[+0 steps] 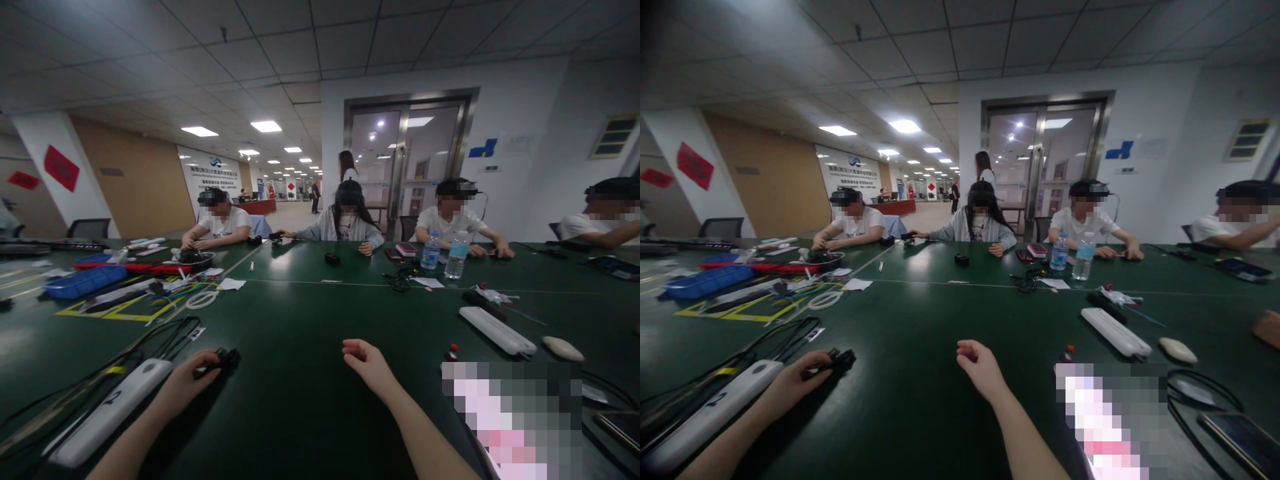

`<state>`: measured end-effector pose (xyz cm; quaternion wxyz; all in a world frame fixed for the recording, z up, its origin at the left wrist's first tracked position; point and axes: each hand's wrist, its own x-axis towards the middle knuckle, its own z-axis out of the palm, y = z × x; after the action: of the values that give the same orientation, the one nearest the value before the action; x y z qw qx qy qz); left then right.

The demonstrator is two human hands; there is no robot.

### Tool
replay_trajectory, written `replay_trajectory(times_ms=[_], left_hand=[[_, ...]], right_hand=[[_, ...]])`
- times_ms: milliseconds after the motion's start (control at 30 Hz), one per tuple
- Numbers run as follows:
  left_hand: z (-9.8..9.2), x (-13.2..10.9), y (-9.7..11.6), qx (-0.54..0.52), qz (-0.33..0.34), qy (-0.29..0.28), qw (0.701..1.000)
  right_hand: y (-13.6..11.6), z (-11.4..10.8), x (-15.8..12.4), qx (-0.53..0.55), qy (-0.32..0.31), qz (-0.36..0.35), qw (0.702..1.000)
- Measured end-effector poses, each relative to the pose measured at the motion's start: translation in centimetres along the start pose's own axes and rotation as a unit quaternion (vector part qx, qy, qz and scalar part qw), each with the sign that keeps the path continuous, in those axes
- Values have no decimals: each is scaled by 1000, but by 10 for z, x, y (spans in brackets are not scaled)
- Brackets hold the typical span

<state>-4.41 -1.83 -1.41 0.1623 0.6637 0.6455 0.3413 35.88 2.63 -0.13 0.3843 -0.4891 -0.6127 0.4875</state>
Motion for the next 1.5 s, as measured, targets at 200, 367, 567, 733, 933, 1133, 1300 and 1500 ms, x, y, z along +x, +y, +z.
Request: replay_trajectory(times_ms=[200, 367, 567, 733, 933, 1133, 1300, 1500], left_hand=[[6, 6, 27, 45, -56, 26, 997], [12, 11, 13, 89, -49, 43, 994], [15, 9, 15, 143, 26, 78, 986], [13, 4, 31, 154, 72, 41, 985], [14, 1, 45, 152, 40, -10, 988], [14, 4, 45, 125, -26, -34, 991], [16, 18, 43, 95, -89, -55, 990], [22, 27, 63, 148, -128, -63, 979]], right_hand=[[0, 0, -1, -1, 0, 4, 1000], [-4, 2, -2, -3, 5, 5, 1000], [-3, 2, -1, -21, 6, 7, 1000], [0, 2, 1, -24, 1, -3, 1000], [1, 2, 2, -34, -1, -5, 999], [3, 2, 4, -49, -3, -3, 999], [1, 2, 4, -46, -2, 3, 999], [-1, 1, 2, -35, -3, 10, 999]])
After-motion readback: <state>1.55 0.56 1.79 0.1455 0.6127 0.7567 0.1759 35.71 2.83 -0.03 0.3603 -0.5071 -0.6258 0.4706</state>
